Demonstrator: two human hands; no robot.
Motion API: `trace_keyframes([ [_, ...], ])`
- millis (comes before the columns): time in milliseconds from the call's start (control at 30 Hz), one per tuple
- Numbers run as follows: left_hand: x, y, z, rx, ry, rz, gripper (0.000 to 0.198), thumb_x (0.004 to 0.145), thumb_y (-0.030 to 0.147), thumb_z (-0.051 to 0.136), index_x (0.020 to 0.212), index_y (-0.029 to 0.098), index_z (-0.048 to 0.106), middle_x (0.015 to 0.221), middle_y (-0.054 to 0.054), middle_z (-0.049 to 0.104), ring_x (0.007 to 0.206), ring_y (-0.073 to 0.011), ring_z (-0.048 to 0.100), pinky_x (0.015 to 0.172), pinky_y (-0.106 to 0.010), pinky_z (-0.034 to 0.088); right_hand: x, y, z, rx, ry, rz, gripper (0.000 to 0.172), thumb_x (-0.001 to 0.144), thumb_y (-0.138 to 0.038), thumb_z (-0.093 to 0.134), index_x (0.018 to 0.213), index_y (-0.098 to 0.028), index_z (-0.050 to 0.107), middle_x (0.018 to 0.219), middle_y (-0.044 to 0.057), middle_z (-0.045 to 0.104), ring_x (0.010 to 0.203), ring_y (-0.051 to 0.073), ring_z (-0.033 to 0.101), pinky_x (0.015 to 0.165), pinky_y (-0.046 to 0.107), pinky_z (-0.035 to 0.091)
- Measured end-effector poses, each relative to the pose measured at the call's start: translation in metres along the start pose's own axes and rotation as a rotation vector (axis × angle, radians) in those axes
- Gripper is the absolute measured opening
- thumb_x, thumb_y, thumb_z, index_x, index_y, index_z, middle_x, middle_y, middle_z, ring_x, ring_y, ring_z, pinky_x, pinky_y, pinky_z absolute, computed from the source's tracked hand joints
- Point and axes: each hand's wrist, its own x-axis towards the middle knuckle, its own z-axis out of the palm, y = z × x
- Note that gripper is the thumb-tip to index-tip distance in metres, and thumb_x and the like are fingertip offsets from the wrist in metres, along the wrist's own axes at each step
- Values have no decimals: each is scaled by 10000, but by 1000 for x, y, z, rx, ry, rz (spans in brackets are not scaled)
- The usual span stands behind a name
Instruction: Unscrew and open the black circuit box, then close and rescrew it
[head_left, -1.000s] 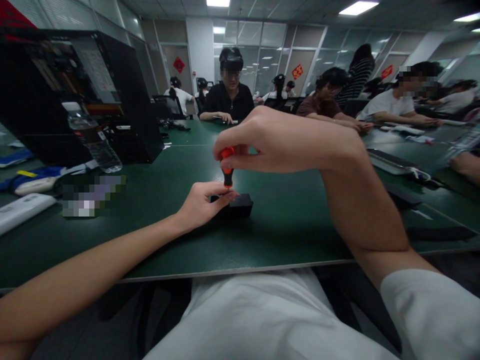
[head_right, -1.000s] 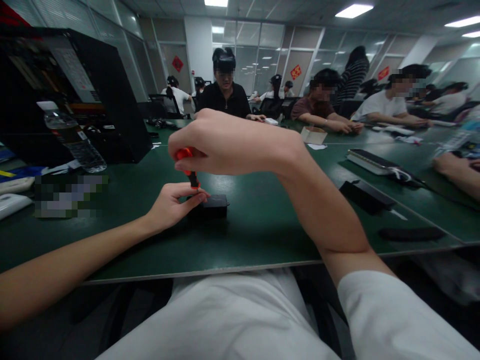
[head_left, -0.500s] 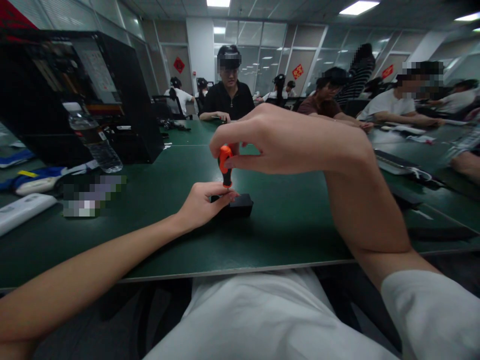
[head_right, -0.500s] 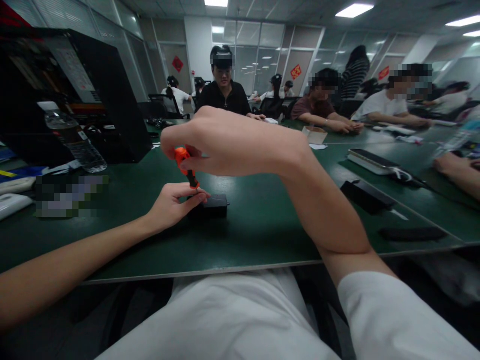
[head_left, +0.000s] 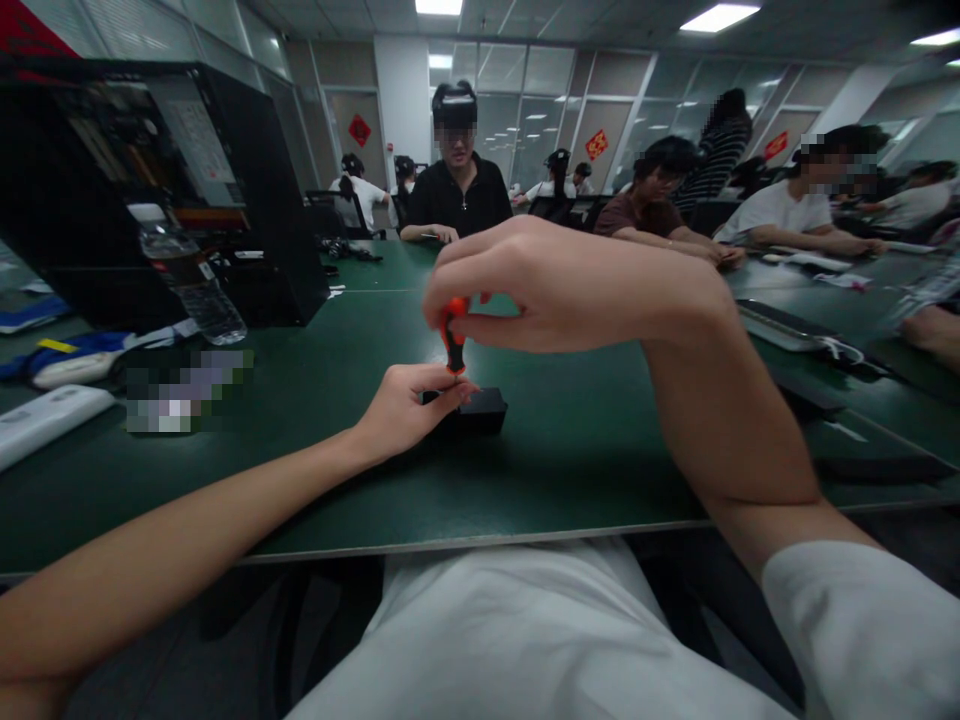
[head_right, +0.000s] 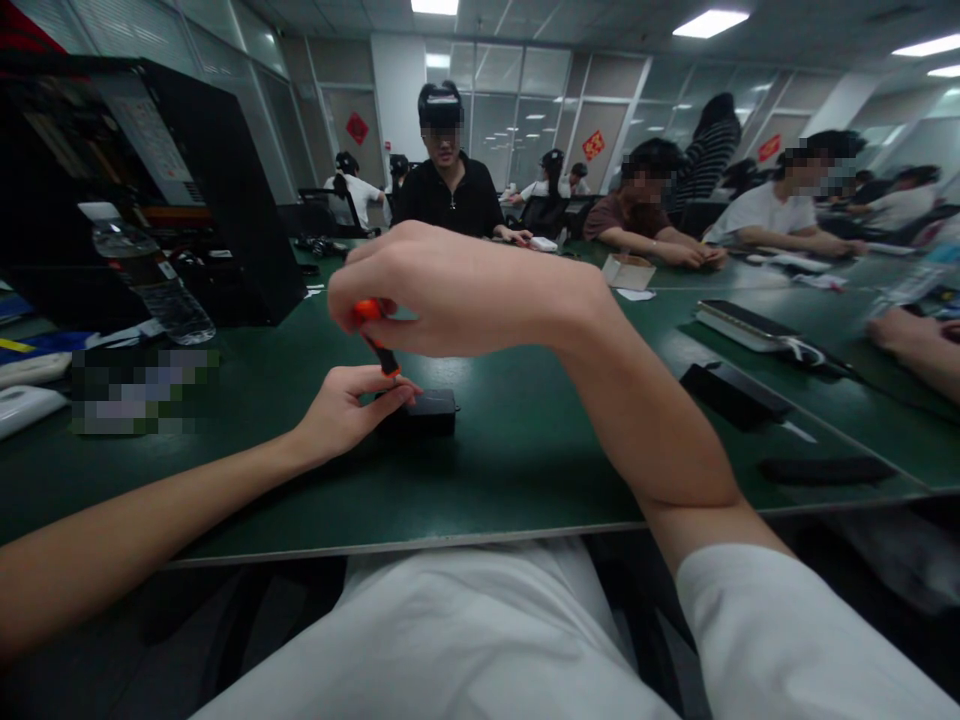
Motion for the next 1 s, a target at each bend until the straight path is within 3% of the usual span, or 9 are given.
trace_keyframes([
  [67, 1, 0, 0, -6, 3, -20, 249, 952, 347, 639, 888, 159, 789, 811, -42, 776, 734, -157, 708, 691, -239, 529, -1, 0, -2, 64, 7, -59, 179, 895, -184, 547, 869, -268, 702, 1239, -14, 658, 1049, 132, 628, 892, 255, 501],
  [133, 1, 0, 0, -4, 6, -26, 259, 952, 348, 636, 872, 156, 789, 801, -44, 774, 727, -156, 706, 689, -240, 529, -1, 0, -3, 41, 40, -44, 154, 906, -223, 563, 927, -271, 707, 1309, -4, 626, 1090, 147, 621, 946, 263, 490],
  [267, 1, -1, 0, -3, -2, -13, 270, 953, 356, 633, 855, 157, 787, 801, -47, 773, 721, -157, 702, 693, -245, 535, 1, 3, 4, -101, 74, 21, 249, 968, -393, 561, 1133, -252, 682, 1144, 26, 683, 954, 153, 626, 852, 286, 478],
  [333, 0, -1, 0, -4, -10, -2, 269, 953, 363, 636, 860, 158, 783, 816, -50, 773, 729, -160, 702, 692, -247, 535, 2, 5, 8, -134, 22, 44, 265, 988, -437, 551, 1083, -229, 686, 978, 24, 693, 856, 147, 612, 752, 296, 459],
  [433, -1, 0, 0, 5, -13, 16, 244, 951, 347, 636, 868, 159, 768, 848, -49, 766, 769, -161, 699, 729, -251, 541, 2, 5, 13, -140, -39, 74, 204, 982, -365, 592, 950, -183, 679, 777, -4, 640, 687, 115, 550, 643, 275, 391],
  [533, -1, -2, 3, 6, -13, 3, 212, 926, 339, 663, 1023, 166, 738, 1005, -60, 760, 905, -181, 702, 820, -279, 552, 4, 5, 18, -106, -42, 73, 130, 951, -278, 627, 903, -166, 670, 725, -23, 608, 627, 91, 504, 597, 253, 329],
  [700, -1, -10, 10, 132, -118, -81, 402, 849, 388, 746, 1173, 163, 671, 1143, -99, 729, 1043, -250, 684, 927, -377, 535, 2, 8, 31, -38, 73, 8, 117, 956, -272, 601, 951, -165, 647, 778, -3, 622, 677, 106, 535, 609, 244, 317],
  [867, -1, -12, 11, 226, -213, -77, 392, 873, 437, 718, 1170, 182, 688, 1131, -88, 741, 1020, -264, 694, 898, -368, 528, -31, 16, 42, -5, 201, 44, 162, 940, -333, 628, 943, -173, 613, 804, 14, 656, 670, 116, 552, 612, 245, 343],
  [1000, -1, -10, 11, 242, -217, -116, 364, 890, 421, 689, 1172, 191, 698, 1133, -77, 747, 997, -251, 703, 873, -346, 528, -76, 30, 56, 24, 366, 211, 203, 926, -382, 627, 851, -195, 611, 734, 14, 662, 624, 120, 578, 610, 244, 405],
])
